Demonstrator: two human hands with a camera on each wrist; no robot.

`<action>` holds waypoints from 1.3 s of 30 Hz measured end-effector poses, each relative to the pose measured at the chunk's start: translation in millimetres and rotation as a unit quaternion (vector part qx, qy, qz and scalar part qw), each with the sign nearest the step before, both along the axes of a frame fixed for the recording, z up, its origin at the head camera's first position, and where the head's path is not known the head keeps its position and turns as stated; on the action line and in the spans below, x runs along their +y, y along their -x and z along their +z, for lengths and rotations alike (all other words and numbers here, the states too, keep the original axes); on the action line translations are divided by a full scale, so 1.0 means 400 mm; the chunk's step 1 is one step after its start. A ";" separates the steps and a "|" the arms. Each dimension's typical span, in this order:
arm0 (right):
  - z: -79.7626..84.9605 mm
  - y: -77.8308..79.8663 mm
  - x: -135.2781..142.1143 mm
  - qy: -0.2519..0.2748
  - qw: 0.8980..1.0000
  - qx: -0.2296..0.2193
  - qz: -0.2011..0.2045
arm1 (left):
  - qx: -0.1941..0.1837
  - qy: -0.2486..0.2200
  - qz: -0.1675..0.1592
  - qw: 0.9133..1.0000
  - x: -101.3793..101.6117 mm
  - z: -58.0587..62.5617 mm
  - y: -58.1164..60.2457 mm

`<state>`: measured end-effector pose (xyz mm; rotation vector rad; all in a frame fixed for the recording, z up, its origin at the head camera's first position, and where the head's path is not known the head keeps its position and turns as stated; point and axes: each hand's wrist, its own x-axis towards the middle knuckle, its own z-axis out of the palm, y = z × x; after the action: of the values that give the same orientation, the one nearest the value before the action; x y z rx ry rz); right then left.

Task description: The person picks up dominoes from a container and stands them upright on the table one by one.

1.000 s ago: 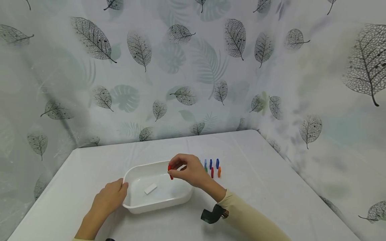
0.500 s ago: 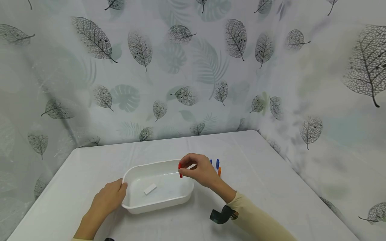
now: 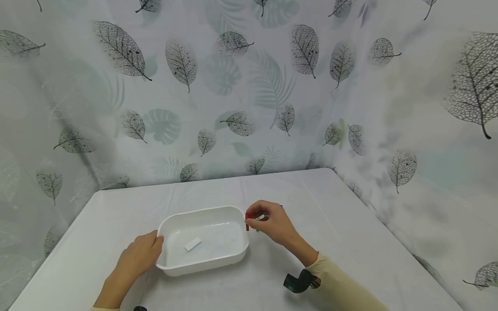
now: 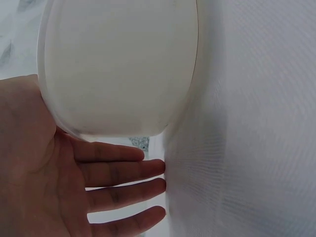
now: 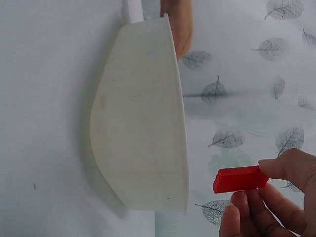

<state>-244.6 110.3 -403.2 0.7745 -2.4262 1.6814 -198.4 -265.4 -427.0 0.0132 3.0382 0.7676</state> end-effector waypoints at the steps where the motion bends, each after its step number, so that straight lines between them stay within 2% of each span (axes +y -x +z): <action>1: -0.003 0.000 0.005 0.002 1.000 0.000 -0.001 | 0.000 -0.001 0.000 1.000 0.000 0.001 0.000; 8: -0.033 0.003 0.034 -0.008 1.000 0.014 -0.020 | -0.002 -0.003 -0.001 1.000 -0.003 0.008 -0.002; 21: -0.086 -0.001 0.063 -0.045 0.998 0.000 -0.055 | 0.000 -0.008 -0.003 1.000 -0.003 0.005 -0.003; 29: -0.110 0.000 0.064 -0.053 0.997 -0.013 -0.049 | 0.004 -0.002 -0.005 1.000 -0.005 0.004 -0.001; 39: -0.139 0.002 0.065 -0.072 0.996 -0.004 -0.045 | 0.001 -0.009 -0.008 1.000 -0.003 0.005 -0.004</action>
<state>-245.4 136.4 -459.0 0.6650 -2.5698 1.4949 -196.8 -266.7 -425.0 0.0372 3.0296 0.7933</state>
